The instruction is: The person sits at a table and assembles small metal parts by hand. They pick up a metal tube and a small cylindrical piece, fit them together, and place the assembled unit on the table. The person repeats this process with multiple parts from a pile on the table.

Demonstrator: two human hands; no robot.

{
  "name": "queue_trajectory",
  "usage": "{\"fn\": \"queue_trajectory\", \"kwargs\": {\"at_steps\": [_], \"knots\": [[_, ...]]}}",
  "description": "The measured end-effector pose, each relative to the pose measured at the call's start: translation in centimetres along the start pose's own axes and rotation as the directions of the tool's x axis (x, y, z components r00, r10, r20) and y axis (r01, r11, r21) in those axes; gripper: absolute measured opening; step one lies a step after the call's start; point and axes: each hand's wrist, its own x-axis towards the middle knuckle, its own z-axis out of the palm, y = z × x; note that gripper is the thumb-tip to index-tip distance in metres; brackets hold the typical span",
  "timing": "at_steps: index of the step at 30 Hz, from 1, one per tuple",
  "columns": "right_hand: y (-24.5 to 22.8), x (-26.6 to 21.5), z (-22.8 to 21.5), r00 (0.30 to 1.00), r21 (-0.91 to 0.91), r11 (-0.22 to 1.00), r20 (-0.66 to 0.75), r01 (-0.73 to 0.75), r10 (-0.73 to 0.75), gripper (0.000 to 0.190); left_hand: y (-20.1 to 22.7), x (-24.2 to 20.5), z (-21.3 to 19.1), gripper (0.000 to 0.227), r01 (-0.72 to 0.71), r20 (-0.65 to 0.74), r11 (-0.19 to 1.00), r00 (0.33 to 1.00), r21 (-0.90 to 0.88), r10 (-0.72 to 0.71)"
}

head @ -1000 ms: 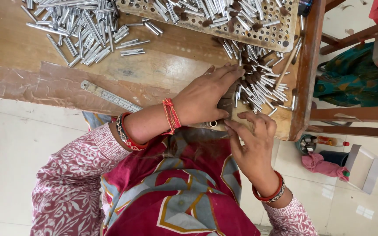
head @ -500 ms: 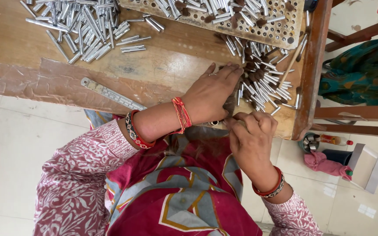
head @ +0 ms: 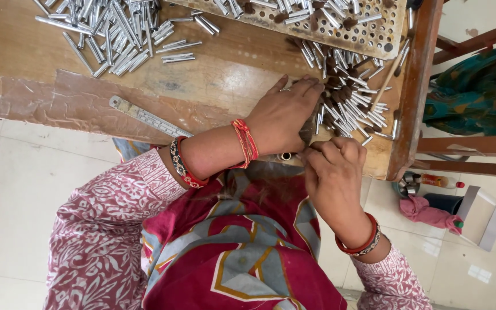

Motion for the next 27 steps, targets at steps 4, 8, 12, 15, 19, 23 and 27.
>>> {"fn": "queue_trajectory", "kwargs": {"at_steps": [4,8,12,15,19,23,27], "knots": [[-0.2,0.1,-0.6,0.999,0.034,0.999,0.049,-0.015,0.013,0.015,0.4,-0.1,-0.5,0.105,0.007,0.005,1.0,1.0,-0.017,-0.007],[-0.6,-0.2,-0.9,0.998,0.063,0.998,0.062,-0.013,0.009,0.017,0.2,-0.7,0.1,0.102,-0.038,-0.078,0.999,0.996,0.009,0.039],[-0.8,-0.2,-1.0,0.999,0.071,0.997,0.047,-0.028,0.024,0.014,-0.2,-1.5,-0.1,0.09,-0.109,-0.248,0.994,0.963,-0.006,0.104],[-0.7,-0.4,-1.0,0.998,0.08,0.996,0.055,-0.043,0.038,0.013,-0.1,-3.1,-1.7,0.083,-0.135,-0.343,0.986,0.935,-0.098,0.094],[-0.7,-0.5,-1.0,0.999,0.063,0.998,0.034,-0.002,0.0,0.019,1.0,-7.1,-5.1,0.069,-0.158,-0.458,0.954,0.889,-0.256,0.025],[-0.1,-1.5,-0.2,0.994,0.037,0.994,0.035,0.1,-0.101,0.021,1.0,-10.9,-5.2,0.054,-0.096,-0.473,0.94,0.878,-0.328,-0.076],[0.1,-2.0,0.5,0.955,-0.139,0.946,0.013,0.294,-0.295,0.021,1.4,-12.8,-3.9,0.037,0.052,-0.375,0.873,0.89,-0.485,-0.261]]}}
